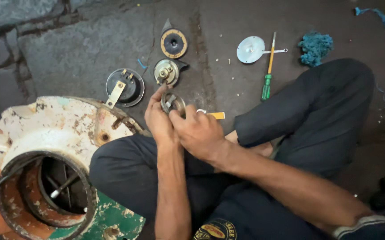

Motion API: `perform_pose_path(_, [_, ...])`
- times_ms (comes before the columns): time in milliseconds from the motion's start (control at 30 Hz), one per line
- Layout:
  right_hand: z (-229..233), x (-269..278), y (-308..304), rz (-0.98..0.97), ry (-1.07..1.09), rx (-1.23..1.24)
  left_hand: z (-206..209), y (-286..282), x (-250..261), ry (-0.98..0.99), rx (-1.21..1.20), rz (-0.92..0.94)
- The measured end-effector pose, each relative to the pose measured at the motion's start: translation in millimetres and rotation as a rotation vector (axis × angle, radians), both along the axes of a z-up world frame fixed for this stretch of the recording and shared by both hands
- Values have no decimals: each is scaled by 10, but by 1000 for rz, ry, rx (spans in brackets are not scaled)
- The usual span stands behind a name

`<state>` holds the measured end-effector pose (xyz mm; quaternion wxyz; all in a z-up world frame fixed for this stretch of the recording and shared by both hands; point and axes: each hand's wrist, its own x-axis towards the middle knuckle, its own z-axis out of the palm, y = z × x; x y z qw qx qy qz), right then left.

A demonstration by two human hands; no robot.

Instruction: The person sits on the floor and uses a scraper and screwdriver to clean and adjust a small cylindrical motor component. They scrape the exterior and interior surfaces, then use a screwdriver to manipulate internal parts.

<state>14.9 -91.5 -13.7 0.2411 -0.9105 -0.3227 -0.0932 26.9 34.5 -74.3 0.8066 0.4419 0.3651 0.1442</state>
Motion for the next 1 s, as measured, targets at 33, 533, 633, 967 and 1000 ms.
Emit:
perform_pose_path(33, [-35,-41,-36,-16,-49,-49,-9,-20,4,-2,-23,2])
perform_pose_path(533, [-102,-69,-193,28,152,-32,-130,-8,-2,-132,-149,32])
perform_pose_path(633, [-69,-9,-231,19,294,74,-112,-24,40,-138,-207,41])
perform_pose_path(967, [111,205,-381,-133,657,501,14,-100,24,-269,-238,39])
perform_pose_path(1000, [143,232,-396,-176,789,489,25,-107,23,-288,-226,34])
